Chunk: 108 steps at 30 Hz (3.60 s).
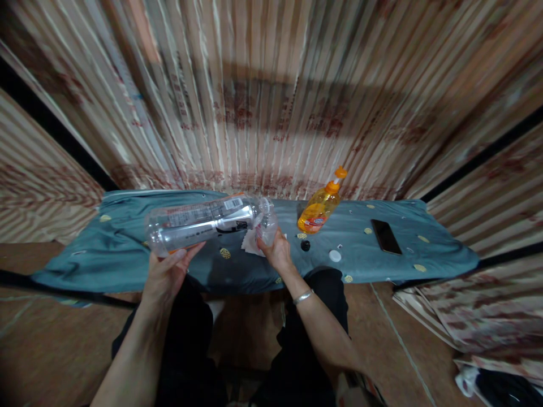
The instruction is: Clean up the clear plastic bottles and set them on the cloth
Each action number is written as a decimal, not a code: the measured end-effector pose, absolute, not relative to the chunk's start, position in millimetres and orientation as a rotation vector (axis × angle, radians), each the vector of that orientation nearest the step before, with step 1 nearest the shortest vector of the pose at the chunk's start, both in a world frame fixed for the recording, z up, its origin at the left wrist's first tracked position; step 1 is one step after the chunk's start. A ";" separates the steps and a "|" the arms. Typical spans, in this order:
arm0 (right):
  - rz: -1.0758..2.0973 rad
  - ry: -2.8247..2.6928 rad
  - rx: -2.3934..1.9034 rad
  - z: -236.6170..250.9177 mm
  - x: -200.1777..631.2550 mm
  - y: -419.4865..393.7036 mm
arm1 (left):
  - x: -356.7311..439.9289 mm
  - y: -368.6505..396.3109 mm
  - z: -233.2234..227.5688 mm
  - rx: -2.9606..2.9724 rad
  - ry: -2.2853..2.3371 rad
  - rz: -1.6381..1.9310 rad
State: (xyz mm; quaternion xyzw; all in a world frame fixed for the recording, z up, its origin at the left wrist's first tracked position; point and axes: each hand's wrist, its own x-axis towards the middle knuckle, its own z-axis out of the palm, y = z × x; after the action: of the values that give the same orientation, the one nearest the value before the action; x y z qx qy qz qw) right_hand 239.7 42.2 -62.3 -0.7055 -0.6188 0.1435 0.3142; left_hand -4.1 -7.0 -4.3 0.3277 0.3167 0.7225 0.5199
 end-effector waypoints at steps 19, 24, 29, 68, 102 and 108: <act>0.387 -1.642 -1.873 -63.6 240.6 42.9 | -3.2 -7.5 -4.3 0.784 0.776 1.734; 0.375 -1.637 -1.863 -63.1 240.5 42.3 | -2.7 -7.9 -2.3 0.786 0.776 1.735; 0.391 -1.628 -1.857 -60.3 239.9 41.4 | -2.7 -8.0 -2.8 0.788 0.773 1.729; 0.387 -1.597 -1.842 -64.0 240.3 43.0 | -2.8 -6.9 -2.2 0.754 0.790 1.739; 0.382 -1.628 -1.858 -59.7 239.8 41.7 | -5.0 -7.0 -4.3 0.800 0.751 1.717; 0.397 -1.617 -1.879 -57.2 239.2 40.6 | -3.0 -8.1 -1.4 0.792 0.772 1.731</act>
State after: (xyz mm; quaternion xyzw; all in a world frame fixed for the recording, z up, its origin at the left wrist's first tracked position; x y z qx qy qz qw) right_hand 239.2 40.6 -57.2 -0.7116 -0.6122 0.1505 0.3102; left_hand -3.0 -8.1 -1.4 0.3300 0.3218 0.7212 0.5172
